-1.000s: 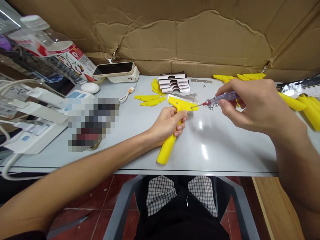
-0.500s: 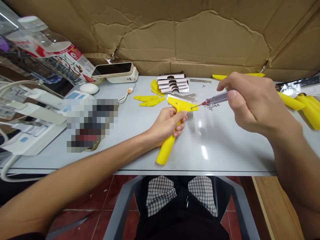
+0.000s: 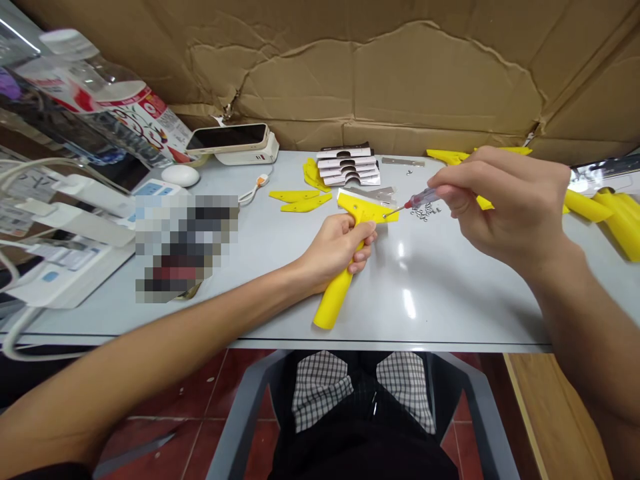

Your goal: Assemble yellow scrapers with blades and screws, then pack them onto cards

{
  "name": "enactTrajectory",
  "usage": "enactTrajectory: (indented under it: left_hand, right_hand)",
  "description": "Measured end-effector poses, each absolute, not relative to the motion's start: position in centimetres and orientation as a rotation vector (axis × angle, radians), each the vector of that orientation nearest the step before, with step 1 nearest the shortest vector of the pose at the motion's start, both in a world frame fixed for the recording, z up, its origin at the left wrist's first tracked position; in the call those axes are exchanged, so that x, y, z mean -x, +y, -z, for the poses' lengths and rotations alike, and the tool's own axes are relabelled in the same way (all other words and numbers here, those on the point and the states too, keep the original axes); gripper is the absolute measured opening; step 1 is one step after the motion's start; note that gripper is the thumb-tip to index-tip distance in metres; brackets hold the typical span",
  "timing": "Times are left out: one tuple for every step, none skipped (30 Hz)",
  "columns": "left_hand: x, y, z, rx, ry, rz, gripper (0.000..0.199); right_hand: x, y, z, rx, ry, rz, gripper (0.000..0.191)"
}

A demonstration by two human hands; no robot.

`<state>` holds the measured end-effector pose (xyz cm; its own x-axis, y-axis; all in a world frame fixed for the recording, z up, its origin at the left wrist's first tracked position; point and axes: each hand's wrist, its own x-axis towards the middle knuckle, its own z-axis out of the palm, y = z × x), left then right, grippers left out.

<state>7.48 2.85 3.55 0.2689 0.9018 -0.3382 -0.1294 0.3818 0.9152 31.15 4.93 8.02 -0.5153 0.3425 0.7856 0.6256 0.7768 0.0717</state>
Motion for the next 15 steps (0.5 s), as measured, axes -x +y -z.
enactTrajectory:
  left_hand:
    - [-7.5,2.8,-3.6,-0.913,1.065,-0.848,0.041]
    - [-7.5,2.8,-3.7,-0.913,1.068,-0.849,0.041]
    - [-7.5,2.8,-3.8,-0.917,1.068,-0.846,0.042]
    - [-7.5,2.8,-3.8,-0.924,1.065,-0.843,0.042]
    - [-7.5,2.9,-3.7,-0.929,1.062,-0.842,0.042]
    - [-7.5,2.9,-3.7,-0.934,1.060,-0.841,0.042]
    - [-7.5,2.9,-3.6,-0.939,1.059,-0.842,0.042]
    - [-7.5,3.0,-3.6,-0.941,1.058,-0.842,0.042]
    - [-7.4,3.0,-3.5,-0.940,1.059,-0.843,0.041]
    - [-7.4,3.0,-3.4,-0.939,1.060,-0.846,0.041]
    - [-7.4,3.0,-3.4,-0.935,1.063,-0.848,0.040]
    - [-7.4,3.0,-3.3,-0.933,1.065,-0.850,0.040]
    - [-7.4,3.0,-3.3,-0.932,1.066,-0.850,0.039]
    - [-7.4,2.9,-3.3,-0.933,1.066,-0.850,0.039]
    - [-7.4,2.9,-3.3,-0.937,1.065,-0.847,0.038]
  right_hand:
    - [-31.2,4.9,-8.1,0.664,-2.159,0.452,0.019]
    - [-31.2,4.9,-8.3,0.653,-2.190,0.432,0.015]
    - [-31.3,4.7,-8.6,0.679,-2.237,0.394,0.012]
    - [-31.4,4.4,-8.9,0.734,-2.287,0.348,0.012]
    - [-31.5,4.2,-9.2,0.821,-2.341,0.298,0.013]
    - [-31.5,3.9,-9.4,0.916,-2.387,0.255,0.015]
    - [-31.6,3.6,-9.6,0.993,-2.412,0.223,0.017]
    - [-31.7,3.5,-9.7,1.035,-2.418,0.206,0.017]
    - [-31.7,3.5,-9.8,1.048,-2.413,0.199,0.016]
    - [-31.8,3.5,-9.7,1.056,-2.407,0.200,0.014]
    - [-31.9,3.6,-9.6,1.047,-2.390,0.216,0.011]
    - [-31.9,3.8,-9.4,1.041,-2.381,0.237,0.011]
    - [-32.0,4.0,-9.2,1.044,-2.381,0.261,0.013]
    - [-32.0,4.1,-9.1,1.050,-2.380,0.291,0.017]
    - [-32.0,4.3,-9.0,1.060,-2.378,0.318,0.022]
